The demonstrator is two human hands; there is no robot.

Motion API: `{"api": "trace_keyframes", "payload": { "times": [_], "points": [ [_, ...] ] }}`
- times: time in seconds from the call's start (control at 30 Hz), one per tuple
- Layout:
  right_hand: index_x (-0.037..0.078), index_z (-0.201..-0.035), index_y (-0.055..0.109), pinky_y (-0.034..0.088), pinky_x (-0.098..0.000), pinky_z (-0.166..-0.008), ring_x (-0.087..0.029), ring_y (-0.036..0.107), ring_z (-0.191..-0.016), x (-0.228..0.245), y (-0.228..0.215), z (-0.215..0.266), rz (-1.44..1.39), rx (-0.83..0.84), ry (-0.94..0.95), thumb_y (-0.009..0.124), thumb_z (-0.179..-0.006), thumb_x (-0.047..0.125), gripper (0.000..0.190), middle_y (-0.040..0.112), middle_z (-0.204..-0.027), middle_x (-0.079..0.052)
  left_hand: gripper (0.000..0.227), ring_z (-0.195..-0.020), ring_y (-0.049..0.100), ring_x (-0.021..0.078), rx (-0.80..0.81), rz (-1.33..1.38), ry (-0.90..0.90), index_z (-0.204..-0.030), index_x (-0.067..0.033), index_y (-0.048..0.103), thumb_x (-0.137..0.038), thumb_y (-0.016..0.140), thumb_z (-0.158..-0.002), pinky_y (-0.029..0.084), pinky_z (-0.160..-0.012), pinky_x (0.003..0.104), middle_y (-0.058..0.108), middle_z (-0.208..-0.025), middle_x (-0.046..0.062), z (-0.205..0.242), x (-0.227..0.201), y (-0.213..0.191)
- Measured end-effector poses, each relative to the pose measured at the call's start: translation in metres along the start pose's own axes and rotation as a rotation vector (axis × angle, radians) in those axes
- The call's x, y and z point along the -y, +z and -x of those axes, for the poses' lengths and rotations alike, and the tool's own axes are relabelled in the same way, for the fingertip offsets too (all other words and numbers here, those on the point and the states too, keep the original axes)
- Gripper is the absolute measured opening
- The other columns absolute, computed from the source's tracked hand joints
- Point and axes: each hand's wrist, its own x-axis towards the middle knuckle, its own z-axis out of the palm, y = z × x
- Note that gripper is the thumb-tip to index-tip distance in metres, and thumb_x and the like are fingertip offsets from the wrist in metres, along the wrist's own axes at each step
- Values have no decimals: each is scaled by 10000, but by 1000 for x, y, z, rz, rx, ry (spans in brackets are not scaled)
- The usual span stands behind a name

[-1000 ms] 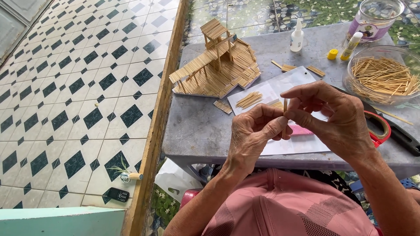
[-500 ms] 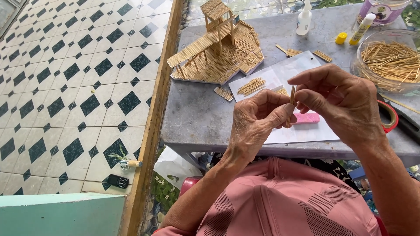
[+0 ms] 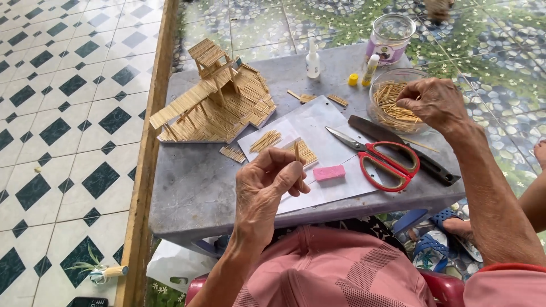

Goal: Preparing toothpicks by applying adhesive and assembling them into a small wooden structure.

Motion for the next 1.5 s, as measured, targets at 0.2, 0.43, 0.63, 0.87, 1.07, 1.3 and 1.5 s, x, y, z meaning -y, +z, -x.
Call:
{"api": "trace_keyframes", "payload": {
  "times": [0.2, 0.43, 0.63, 0.87, 1.07, 1.3, 1.5],
  "points": [
    [181, -787, 657, 457, -277, -517, -137, 560, -627, -30, 25, -16, 168, -51, 4, 609, -751, 159, 64, 630, -726, 14, 112, -484, 561, 156, 5, 12, 11, -752, 6, 564, -102, 589, -729, 438, -448, 199, 575, -650, 109, -3, 5, -5],
    [255, -794, 653, 444, -308, -521, -186, 580, -700, -32, 30, -21, 327, 86, 79, 520, -675, 315, 187, 635, -753, 10, 109, -484, 562, 160, 12, 9, 0, -748, 5, 567, -98, 596, -726, 437, -442, 205, 577, -632, 105, -3, 7, -4],
    [247, -776, 646, 448, -297, -527, -169, 567, -634, -33, 26, -16, 307, 65, 39, 538, -732, 277, 120, 620, -716, 18, 117, -486, 565, 167, 4, -9, -11, -738, 5, 566, -107, 596, -720, 434, -443, 211, 581, -650, 105, -3, 8, -3],
    [106, -829, 606, 445, -255, -584, -140, 544, -667, -29, 11, -4, -185, -141, -56, 556, -800, 121, 60, 594, -760, -41, 113, -509, 577, 184, -3, -3, -52, -752, 13, 571, -84, 605, -708, 464, -483, 231, 582, -643, 115, -4, 13, -2],
    [44, -930, 496, 470, -216, -566, -138, 537, -679, 7, -7, 9, -903, -257, 33, 506, -899, 21, 40, 545, -797, -64, 102, -539, 580, 173, -32, 24, -46, -734, 1, 570, -90, 601, -704, 452, -530, 224, 581, -670, 100, -5, 16, 0],
    [-60, -888, 505, 479, -285, -597, -221, 535, -625, 154, -38, 74, -1179, 126, -37, 520, -777, -36, 114, 538, -749, -152, 117, -559, 581, 160, -73, 169, 69, -783, 11, 559, -93, 593, -740, 468, -529, 207, 585, -672, 99, -7, 25, -4],
    [-37, -851, 563, 500, -213, -566, -147, 557, -563, 193, -29, 91, -1018, 29, -138, 607, -714, -10, 146, 585, -706, -101, 145, -593, 565, 132, -150, 191, 84, -814, -3, 581, -110, 618, -723, 472, -572, 213, 598, -709, 93, -8, 22, -7]
  ]
}}
